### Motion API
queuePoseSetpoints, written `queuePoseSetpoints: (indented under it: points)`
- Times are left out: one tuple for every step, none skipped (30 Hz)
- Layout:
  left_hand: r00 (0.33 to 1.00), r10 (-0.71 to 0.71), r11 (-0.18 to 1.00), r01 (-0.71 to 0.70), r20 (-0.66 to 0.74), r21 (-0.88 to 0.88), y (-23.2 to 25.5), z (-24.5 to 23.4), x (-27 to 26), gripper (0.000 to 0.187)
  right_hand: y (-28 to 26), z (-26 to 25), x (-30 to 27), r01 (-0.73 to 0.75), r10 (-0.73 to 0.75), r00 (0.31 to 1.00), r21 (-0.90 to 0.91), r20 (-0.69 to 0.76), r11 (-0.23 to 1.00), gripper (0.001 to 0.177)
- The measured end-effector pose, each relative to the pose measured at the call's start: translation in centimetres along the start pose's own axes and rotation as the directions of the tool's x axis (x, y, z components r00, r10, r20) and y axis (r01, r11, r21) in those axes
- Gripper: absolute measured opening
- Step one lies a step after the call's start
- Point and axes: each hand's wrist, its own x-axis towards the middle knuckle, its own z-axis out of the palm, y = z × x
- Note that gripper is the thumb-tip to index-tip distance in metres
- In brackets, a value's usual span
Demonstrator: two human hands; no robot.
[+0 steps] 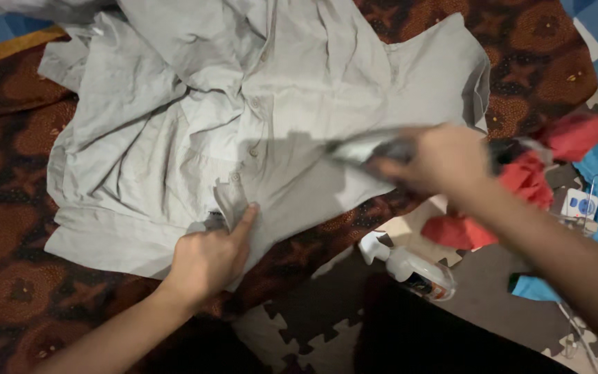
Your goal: The person irons a plaid shirt on a bed, buttons it up, and hangs it on a hanger in a closet. They then iron a light-colored shirt, using a spray bottle to moisten the fabric before smoothing it with the iron.
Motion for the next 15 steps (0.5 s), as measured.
queuePoseSetpoints:
  points:
    - [1.000,0.012,0.999,-0.012,-0.018,0.039,0.0,0.0,0.0,0.061,2.0,0.3,0.8,-0.054,0.052,0.997,-0.042,-0.062,0.998,0.057]
    - [0.999,0.025,0.997,-0.022,-0.035,0.078,0.1,-0.1,0.1,0.061,4.0,0.7,1.7,-0.111,0.101,0.987,-0.080,-0.126,0.991,0.060]
    - [0.998,0.043,0.992,-0.036,-0.053,0.119,0.3,-0.3,0.3,0.061,6.5,1.0,2.2,-0.104,0.065,0.953,-0.117,-0.296,0.988,0.064]
    - [0.999,0.008,0.987,-0.014,0.039,0.160,0.5,-0.8,0.5,0.062,8.8,1.4,2.7,-0.105,0.023,0.890,-0.155,-0.456,0.982,0.068]
    - [0.991,-0.030,0.979,0.004,0.127,0.204,0.9,-1.4,0.8,0.064,10.7,1.6,3.3,-0.111,0.043,0.893,-0.126,-0.448,0.986,0.068]
    - [0.975,-0.072,0.968,0.017,0.212,0.250,1.3,-2.1,1.1,0.065,12.4,1.7,3.9,-0.117,0.063,0.896,-0.097,-0.440,0.988,0.068]
    - [0.986,-0.102,0.954,0.059,0.132,0.294,1.9,-2.8,1.3,0.071,13.7,1.8,4.3,-0.125,0.084,0.898,-0.069,-0.432,0.990,0.068]
    - [0.991,-0.127,0.937,0.104,0.050,0.332,2.4,-3.6,1.4,0.077,14.7,1.6,4.6,-0.107,0.075,0.921,-0.063,-0.383,0.992,0.067]
    - [0.987,-0.157,0.916,0.157,-0.030,0.368,2.7,-4.3,1.5,0.083,15.4,1.3,4.8,-0.080,0.058,0.942,-0.055,-0.330,0.995,0.066]
    - [0.991,-0.094,0.947,0.119,-0.094,0.300,2.6,-4.8,2.1,0.085,15.6,1.0,5.1,-0.054,0.040,0.960,-0.046,-0.276,0.997,0.066]
    - [0.986,-0.038,0.969,0.076,-0.162,0.233,2.4,-5.1,2.6,0.086,15.3,0.7,5.5,0.011,-0.031,0.968,-0.082,-0.251,0.997,0.067]
    - [0.972,0.013,0.985,0.027,-0.234,0.170,2.3,-5.3,2.8,0.088,14.7,0.3,5.9,0.076,-0.101,0.970,-0.116,-0.222,0.990,0.069]
    - [0.971,0.024,0.985,0.018,-0.239,0.170,2.4,-5.3,3.0,0.089,14.0,-0.2,5.9,0.136,-0.163,0.968,-0.146,-0.192,0.980,0.072]
    - [0.969,0.034,0.985,0.008,-0.243,0.171,2.6,-5.2,3.3,0.091,12.7,-0.5,5.8,0.236,-0.255,0.953,-0.130,-0.161,0.963,0.068]
    - [0.968,0.047,0.985,-0.004,-0.246,0.172,2.7,-5.0,3.5,0.092,10.6,-0.4,5.8,0.331,-0.344,0.930,-0.109,-0.132,0.937,0.064]
